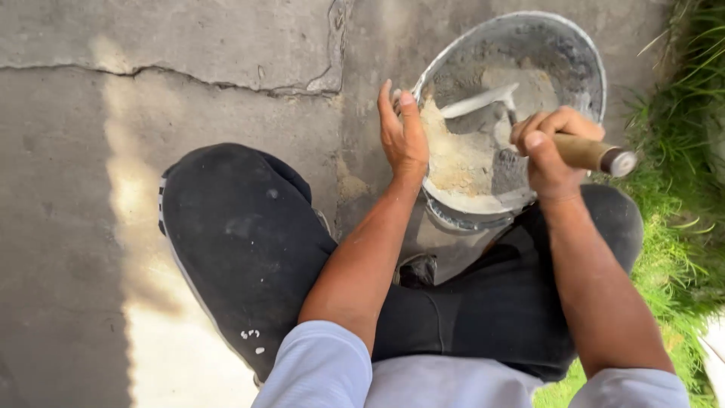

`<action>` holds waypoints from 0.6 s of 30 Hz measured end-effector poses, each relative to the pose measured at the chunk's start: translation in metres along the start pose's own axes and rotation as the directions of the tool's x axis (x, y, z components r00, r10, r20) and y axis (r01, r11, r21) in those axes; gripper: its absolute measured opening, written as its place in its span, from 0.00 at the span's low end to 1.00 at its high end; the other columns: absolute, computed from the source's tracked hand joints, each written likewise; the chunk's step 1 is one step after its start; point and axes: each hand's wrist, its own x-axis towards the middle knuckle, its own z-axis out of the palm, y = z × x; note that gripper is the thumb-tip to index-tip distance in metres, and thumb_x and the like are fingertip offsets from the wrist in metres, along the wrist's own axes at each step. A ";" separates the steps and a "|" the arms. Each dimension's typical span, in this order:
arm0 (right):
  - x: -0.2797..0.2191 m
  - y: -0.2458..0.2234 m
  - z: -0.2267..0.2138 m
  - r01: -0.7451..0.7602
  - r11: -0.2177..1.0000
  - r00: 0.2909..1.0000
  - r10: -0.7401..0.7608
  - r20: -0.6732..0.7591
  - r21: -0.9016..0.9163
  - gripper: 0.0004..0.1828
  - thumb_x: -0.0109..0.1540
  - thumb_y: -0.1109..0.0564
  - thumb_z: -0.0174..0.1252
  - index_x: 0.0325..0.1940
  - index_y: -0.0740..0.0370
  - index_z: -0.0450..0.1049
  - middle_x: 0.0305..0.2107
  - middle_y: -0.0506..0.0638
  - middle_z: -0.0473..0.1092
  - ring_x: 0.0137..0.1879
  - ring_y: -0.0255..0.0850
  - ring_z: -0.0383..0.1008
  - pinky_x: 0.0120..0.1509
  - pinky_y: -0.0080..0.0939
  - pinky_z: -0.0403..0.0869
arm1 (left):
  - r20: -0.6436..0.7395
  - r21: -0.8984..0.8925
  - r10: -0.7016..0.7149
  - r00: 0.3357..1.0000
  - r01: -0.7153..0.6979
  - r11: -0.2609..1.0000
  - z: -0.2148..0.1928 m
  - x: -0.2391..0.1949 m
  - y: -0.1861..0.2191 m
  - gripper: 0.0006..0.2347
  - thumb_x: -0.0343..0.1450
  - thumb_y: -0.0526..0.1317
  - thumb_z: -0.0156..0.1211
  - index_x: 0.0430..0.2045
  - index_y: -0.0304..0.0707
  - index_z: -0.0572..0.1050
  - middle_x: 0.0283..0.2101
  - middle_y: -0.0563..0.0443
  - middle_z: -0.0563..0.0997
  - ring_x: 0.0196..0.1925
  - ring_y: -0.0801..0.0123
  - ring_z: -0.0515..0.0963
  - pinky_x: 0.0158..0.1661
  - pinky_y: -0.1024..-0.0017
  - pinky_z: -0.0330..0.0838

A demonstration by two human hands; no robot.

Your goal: Mixing mortar in a bucket using a hand trowel in an outdoor construction area

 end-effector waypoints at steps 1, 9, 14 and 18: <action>-0.003 -0.023 -0.004 -0.096 0.993 0.995 0.097 0.016 -0.070 0.19 0.63 0.60 0.61 0.24 0.60 0.58 0.16 0.54 0.60 0.21 0.41 0.61 0.30 0.42 0.66 | 0.035 -0.005 -0.026 0.999 0.027 1.000 0.001 -0.005 0.001 0.33 0.70 0.66 0.37 0.67 0.49 0.61 0.66 0.36 0.70 0.65 0.45 0.73 0.61 0.53 0.67; 0.042 -0.080 -0.011 -0.162 0.986 0.987 0.162 -0.008 -0.050 0.15 0.61 0.61 0.51 0.29 0.55 0.51 0.17 0.54 0.53 0.20 0.40 0.51 0.33 0.46 0.64 | 0.077 -0.012 -0.123 0.989 0.124 0.992 -0.001 -0.013 0.007 0.35 0.68 0.65 0.37 0.67 0.45 0.61 0.64 0.41 0.73 0.63 0.55 0.76 0.56 0.58 0.71; 0.034 0.025 0.001 -0.047 0.945 0.998 0.027 -0.065 -0.324 0.14 0.65 0.55 0.60 0.29 0.60 0.66 0.20 0.51 0.67 0.25 0.38 0.69 0.31 0.40 0.72 | 0.078 0.023 -0.095 0.992 0.093 0.995 0.003 -0.010 0.010 0.40 0.65 0.72 0.32 0.68 0.50 0.60 0.66 0.41 0.72 0.65 0.53 0.75 0.56 0.55 0.70; -0.002 -0.031 0.008 -0.131 0.948 0.986 0.155 0.062 -0.292 0.19 0.66 0.58 0.59 0.26 0.61 0.59 0.21 0.52 0.61 0.27 0.42 0.62 0.37 0.44 0.69 | 0.082 0.022 -0.107 0.991 0.105 0.994 -0.003 -0.017 0.000 0.38 0.66 0.71 0.33 0.67 0.50 0.60 0.69 0.39 0.69 0.66 0.49 0.73 0.58 0.52 0.69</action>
